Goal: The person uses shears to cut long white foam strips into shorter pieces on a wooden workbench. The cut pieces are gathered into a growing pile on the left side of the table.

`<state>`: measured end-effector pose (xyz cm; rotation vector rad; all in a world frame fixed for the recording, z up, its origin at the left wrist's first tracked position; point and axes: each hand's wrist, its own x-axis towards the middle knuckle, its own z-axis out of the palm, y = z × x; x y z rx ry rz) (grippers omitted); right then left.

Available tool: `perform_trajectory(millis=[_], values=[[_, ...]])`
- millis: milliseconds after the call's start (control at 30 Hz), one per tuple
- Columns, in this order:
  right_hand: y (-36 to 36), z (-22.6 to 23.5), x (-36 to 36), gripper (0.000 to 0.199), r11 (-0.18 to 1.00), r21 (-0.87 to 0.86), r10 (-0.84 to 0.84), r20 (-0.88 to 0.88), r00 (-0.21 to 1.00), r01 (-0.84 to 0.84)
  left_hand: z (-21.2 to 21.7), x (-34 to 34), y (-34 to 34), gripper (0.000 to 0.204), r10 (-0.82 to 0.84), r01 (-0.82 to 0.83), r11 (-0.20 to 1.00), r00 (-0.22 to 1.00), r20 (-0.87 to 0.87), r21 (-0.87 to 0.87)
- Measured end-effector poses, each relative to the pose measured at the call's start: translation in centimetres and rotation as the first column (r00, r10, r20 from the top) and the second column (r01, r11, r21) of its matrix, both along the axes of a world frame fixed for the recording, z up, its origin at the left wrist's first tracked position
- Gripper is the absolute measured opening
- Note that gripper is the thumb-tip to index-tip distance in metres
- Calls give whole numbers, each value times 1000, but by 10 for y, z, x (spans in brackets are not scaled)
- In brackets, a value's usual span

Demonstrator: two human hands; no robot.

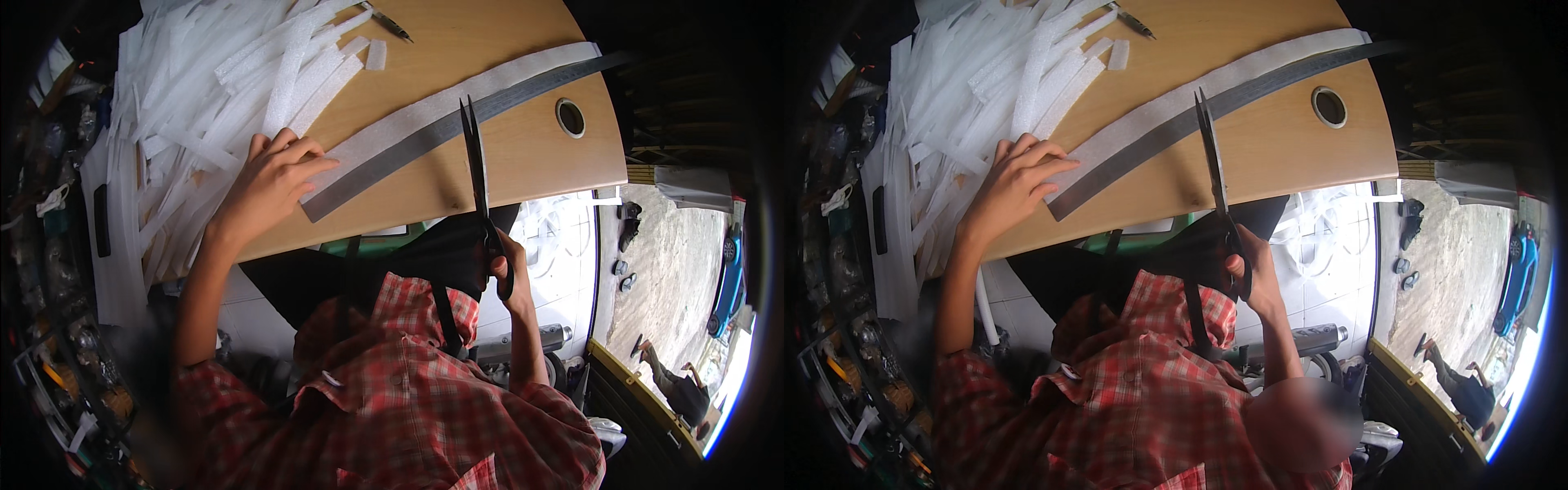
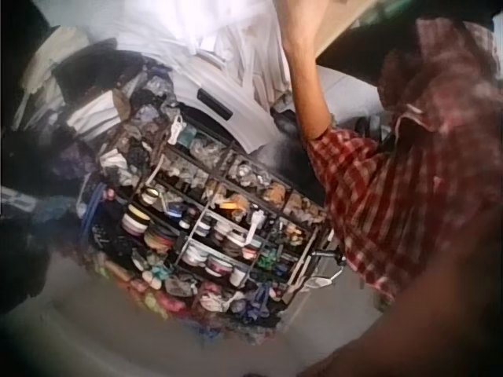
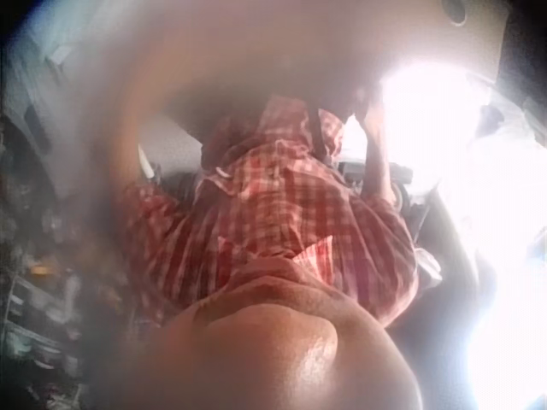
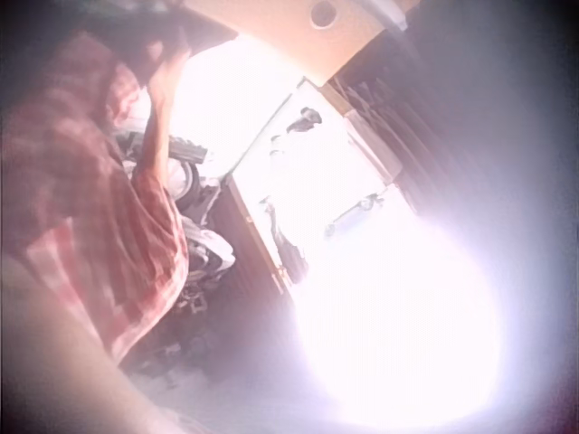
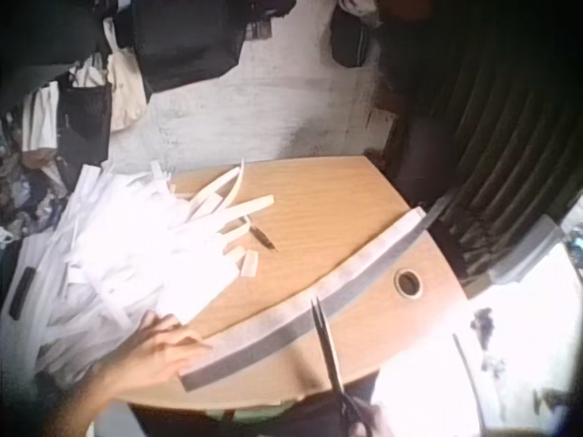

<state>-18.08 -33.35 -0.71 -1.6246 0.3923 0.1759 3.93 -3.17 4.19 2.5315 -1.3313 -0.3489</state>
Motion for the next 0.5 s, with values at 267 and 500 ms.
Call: perform_trajectory(millis=[267, 500], values=[[-3, 0, -2, 86, 1000, 0, 16, -6, 1000, -16, 4, 8, -33, 28, 6, 20, 984, 990, 144, -179], [-6, -1, -6, 82, 995, -35, 92, -24, 996, -92, -45, 23, -116, 29, 198, -179, 910, 980, 13, -375]])
